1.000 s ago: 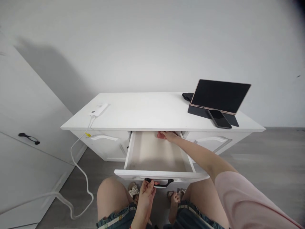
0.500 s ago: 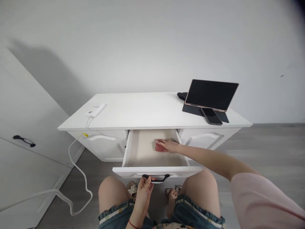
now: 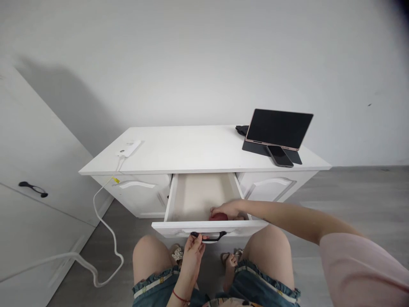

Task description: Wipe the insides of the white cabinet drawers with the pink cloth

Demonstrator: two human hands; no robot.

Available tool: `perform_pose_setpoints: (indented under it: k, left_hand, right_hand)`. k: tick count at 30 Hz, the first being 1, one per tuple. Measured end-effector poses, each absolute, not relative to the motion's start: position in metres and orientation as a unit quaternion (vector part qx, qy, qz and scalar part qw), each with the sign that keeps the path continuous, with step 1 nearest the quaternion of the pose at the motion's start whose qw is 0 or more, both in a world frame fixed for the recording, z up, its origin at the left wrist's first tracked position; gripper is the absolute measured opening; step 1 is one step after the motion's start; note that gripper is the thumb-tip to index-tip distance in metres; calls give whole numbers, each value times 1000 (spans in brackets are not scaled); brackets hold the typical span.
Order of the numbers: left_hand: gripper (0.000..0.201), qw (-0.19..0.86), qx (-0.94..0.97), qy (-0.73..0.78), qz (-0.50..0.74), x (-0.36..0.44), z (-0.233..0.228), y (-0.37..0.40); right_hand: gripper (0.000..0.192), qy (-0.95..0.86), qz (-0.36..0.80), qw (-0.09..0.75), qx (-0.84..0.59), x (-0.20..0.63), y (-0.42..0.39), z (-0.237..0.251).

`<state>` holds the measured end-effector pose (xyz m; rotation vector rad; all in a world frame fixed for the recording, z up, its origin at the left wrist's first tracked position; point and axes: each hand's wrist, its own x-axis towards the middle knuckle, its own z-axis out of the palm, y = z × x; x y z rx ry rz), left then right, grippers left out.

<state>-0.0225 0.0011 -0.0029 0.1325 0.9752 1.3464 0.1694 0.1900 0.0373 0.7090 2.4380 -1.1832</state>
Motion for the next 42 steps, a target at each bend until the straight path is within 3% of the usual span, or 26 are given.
perform_pose_setpoints:
  k: [14, 23, 28, 31, 36, 39, 42]
  left_hand:
    - [31, 669, 54, 435, 600, -21, 9, -1]
    - [35, 668, 51, 443, 596, -21, 12, 1]
    - [34, 671, 56, 436, 597, -21, 10, 1]
    - [31, 667, 59, 439, 598, -22, 7, 1]
    - [27, 670, 77, 435, 597, -23, 0, 1]
    - [28, 669, 72, 426, 605, -23, -6, 1]
    - [30, 665, 55, 420, 615, -24, -9, 2]
  right_hand:
    - [70, 689, -595, 247, 331, 160, 188, 34]
    - [67, 594, -670, 235, 378, 166, 194, 45]
    - [55, 567, -707, 238, 349, 164, 196, 64]
    - [54, 561, -730, 179, 347, 163, 193, 83]
    - [58, 600, -731, -9, 326, 172, 182, 135]
    - [56, 669, -666, -78, 320, 178, 161, 165]
    - [60, 767, -537, -93, 338, 178, 131, 175]
